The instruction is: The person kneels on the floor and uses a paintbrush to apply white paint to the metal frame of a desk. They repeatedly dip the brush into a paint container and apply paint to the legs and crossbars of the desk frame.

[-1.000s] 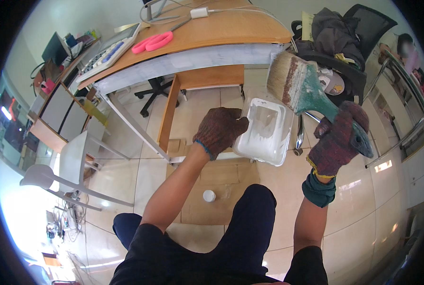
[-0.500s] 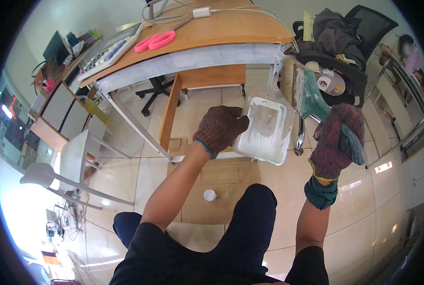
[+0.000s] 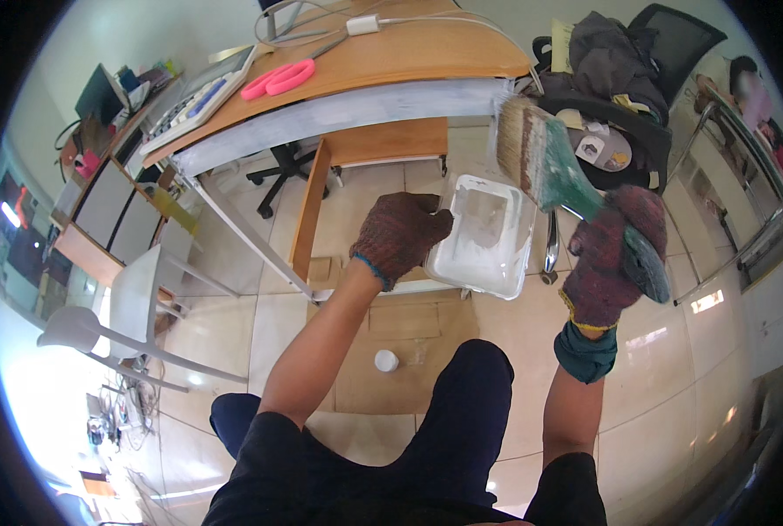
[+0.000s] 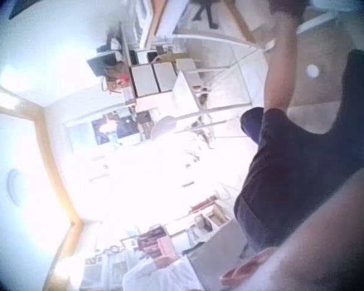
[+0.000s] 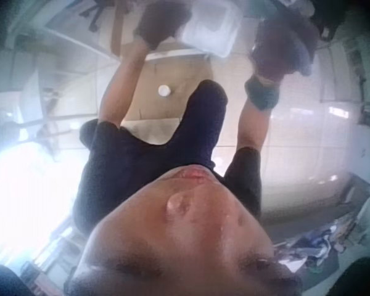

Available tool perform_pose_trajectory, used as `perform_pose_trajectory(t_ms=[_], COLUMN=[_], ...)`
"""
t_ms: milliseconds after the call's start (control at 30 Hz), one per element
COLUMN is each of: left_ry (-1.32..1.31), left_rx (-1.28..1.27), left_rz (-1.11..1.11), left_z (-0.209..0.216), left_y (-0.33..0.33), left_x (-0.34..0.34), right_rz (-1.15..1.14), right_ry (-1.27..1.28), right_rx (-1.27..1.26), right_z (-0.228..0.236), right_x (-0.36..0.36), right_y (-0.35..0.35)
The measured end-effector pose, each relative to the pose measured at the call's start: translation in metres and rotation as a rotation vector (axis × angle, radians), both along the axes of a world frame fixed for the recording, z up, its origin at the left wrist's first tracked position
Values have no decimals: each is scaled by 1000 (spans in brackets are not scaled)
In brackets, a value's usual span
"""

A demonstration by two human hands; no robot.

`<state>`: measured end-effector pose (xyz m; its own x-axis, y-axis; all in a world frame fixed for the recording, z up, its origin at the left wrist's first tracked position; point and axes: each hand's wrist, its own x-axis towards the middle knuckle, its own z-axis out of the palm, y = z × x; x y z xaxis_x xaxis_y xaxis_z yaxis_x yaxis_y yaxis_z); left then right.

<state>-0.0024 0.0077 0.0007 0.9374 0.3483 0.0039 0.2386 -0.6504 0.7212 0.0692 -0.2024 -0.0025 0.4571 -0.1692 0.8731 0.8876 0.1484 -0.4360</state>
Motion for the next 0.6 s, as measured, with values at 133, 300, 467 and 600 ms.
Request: perform_pose_trajectory(t_ms=[133, 300, 467, 600], left_ry=[-100, 0, 93, 207], left_rx=[325, 422, 325, 183], left_rz=[-99, -93, -36, 124], left_z=[-10, -15, -20, -29], left_y=[9, 10, 1, -11], left_x=[5, 6, -3, -6], right_rz=[-11, 212, 147, 301], right_ry=[61, 291, 602, 671], right_rx=[24, 449, 606, 731], right_z=[-8, -7, -17, -44], right_x=[4, -10, -10, -3], right_y=[-2, -19, -44, -52])
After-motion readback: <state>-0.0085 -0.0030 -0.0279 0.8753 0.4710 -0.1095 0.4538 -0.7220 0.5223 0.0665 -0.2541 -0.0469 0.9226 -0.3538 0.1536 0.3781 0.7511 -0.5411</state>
